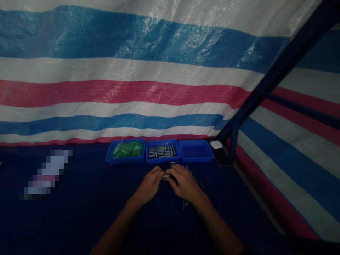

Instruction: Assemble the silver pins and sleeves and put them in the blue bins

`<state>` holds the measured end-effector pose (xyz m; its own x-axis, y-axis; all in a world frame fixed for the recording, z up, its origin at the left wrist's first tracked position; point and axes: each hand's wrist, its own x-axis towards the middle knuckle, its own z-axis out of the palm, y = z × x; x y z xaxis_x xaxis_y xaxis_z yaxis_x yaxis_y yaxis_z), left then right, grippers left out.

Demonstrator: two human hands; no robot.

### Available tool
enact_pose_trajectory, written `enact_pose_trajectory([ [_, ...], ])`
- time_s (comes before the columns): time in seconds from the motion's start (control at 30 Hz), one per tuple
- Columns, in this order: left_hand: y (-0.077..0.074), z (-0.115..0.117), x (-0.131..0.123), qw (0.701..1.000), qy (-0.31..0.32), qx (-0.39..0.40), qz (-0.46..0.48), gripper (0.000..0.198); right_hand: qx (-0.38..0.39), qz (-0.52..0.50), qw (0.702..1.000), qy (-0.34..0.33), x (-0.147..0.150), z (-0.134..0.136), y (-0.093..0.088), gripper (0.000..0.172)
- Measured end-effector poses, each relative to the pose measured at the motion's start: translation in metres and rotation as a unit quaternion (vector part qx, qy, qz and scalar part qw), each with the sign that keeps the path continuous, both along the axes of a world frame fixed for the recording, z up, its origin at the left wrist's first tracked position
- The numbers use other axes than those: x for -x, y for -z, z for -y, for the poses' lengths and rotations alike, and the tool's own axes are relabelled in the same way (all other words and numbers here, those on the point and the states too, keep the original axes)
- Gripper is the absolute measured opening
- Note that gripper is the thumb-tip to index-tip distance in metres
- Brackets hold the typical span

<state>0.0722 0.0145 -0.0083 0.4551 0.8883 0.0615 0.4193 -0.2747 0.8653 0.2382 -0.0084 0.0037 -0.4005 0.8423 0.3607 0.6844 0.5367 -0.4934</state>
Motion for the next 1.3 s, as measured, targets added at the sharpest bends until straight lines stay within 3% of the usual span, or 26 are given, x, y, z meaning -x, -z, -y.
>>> enact_pose_trajectory([
  [0.1,-0.002,0.001,-0.003,0.998,-0.050,0.042,0.021,0.044,-0.009,-0.022,1.000,0.011,0.002,-0.008,-0.007,0.011],
  [0.2,-0.005,0.000,-0.014,0.999,-0.042,-0.008,-0.012,0.039,-0.070,-0.066,0.992,0.079,0.007,-0.030,-0.023,0.017],
  [0.27,-0.006,-0.001,-0.023,0.992,-0.009,-0.071,-0.107,0.029,-0.098,-0.109,0.979,0.139,0.010,-0.047,-0.033,0.020],
  [0.33,-0.006,-0.002,-0.032,0.966,0.010,-0.119,-0.232,0.028,-0.098,-0.150,0.970,0.165,0.009,-0.058,-0.038,0.025],
  [0.47,-0.005,-0.003,-0.039,0.917,0.008,-0.169,-0.361,0.027,-0.080,-0.187,0.962,0.181,-0.003,-0.050,-0.023,0.026],
  [0.6,-0.001,0.000,-0.033,0.915,-0.021,-0.159,-0.371,0.019,-0.048,-0.155,0.971,0.178,-0.016,-0.021,0.002,0.021],
  [0.7,0.001,0.003,-0.028,0.909,-0.078,-0.152,-0.380,0.017,-0.022,-0.140,0.977,0.158,-0.015,-0.011,0.010,0.020],
  [0.87,0.004,0.002,-0.024,0.908,-0.152,-0.133,-0.368,0.017,-0.011,-0.118,0.985,0.125,-0.005,-0.013,0.012,0.018],
  [1.0,0.006,-0.002,-0.021,0.918,-0.172,-0.116,-0.339,0.016,-0.004,-0.107,0.988,0.112,-0.003,-0.011,0.013,0.017],
  [1.17,0.003,0.000,-0.010,0.976,-0.119,-0.105,-0.150,0.019,0.010,-0.051,0.995,0.080,-0.004,-0.007,0.009,0.026],
  [1.3,0.001,0.009,0.001,0.989,-0.111,-0.082,-0.045,0.026,0.007,-0.029,1.000,0.008,-0.001,-0.003,0.004,0.033],
])
